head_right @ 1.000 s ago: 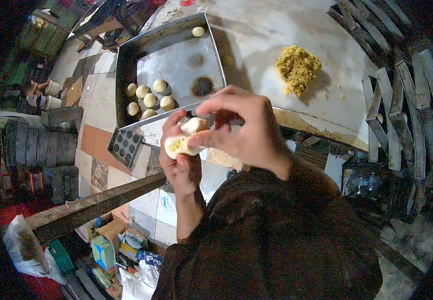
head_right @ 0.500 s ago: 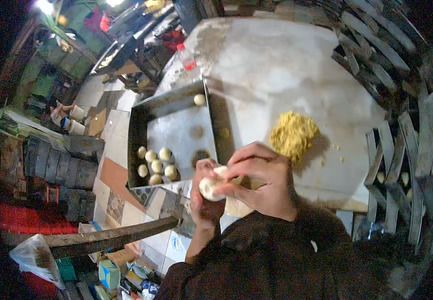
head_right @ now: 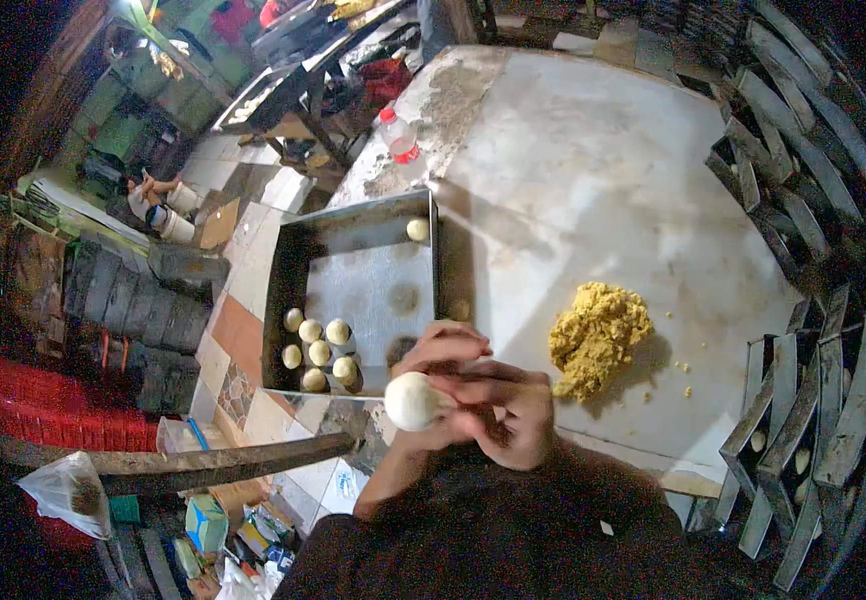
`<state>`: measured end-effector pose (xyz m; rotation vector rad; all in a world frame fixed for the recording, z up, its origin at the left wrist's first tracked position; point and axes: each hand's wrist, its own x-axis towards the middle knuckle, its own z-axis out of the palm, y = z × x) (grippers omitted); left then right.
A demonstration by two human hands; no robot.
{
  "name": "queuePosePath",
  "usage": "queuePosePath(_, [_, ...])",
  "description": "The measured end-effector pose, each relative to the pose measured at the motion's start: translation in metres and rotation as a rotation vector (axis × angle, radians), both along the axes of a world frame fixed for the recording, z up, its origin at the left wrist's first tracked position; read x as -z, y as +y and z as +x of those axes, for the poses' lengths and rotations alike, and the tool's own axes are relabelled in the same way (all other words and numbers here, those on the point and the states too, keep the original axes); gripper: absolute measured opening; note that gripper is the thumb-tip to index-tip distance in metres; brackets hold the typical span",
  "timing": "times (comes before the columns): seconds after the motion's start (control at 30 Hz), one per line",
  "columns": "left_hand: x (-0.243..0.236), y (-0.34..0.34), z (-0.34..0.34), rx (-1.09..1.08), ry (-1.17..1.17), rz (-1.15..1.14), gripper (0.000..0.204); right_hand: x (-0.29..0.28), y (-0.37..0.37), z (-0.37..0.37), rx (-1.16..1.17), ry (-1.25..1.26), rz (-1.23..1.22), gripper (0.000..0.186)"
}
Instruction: Preparing dough, filling buns with paste, and arranging them on trays in a bakery.
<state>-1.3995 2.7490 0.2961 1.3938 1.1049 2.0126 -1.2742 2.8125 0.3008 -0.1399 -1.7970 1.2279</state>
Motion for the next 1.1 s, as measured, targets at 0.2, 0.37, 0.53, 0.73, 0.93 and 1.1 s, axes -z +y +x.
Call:
queuePosePath(0.2, [0.054, -0.053, -0.063, -0.352, 0.129, -0.634, 0.029, 0.004, -0.020, -0.052, 0.097, -0.407, 0.149, 0.021])
queuePosePath(0.37, [0.113, -0.101, -0.104, -0.282, -0.062, -0.461, 0.016, 0.043, -0.075, -0.141, -0.245, -0.330, 0.493, 0.035])
queuePosePath(0.53, [0.107, -0.152, -0.174, -0.070, -0.071, -0.913, 0.028, 0.080, -0.067, -0.205, -0.271, -0.524, 0.042, 0.020])
queuePosePath(0.73, [0.147, -0.144, -0.263, -0.757, 0.850, -1.049, 0.050, 0.194, 0.010, -0.239, -0.032, -1.225, 0.673, 0.068])
queuePosePath(0.93, [0.215, -0.137, -0.259, -0.611, 0.874, -1.135, 0.034, 0.131, -0.018, -0.219, 0.082, -0.845, 0.535, 0.055])
queuePosePath(1.1, [0.119, -0.078, -0.145, -0.577, 0.468, -0.654, 0.056, 0.114, -0.002, -0.146, -0.094, -0.588, 0.022, 0.039])
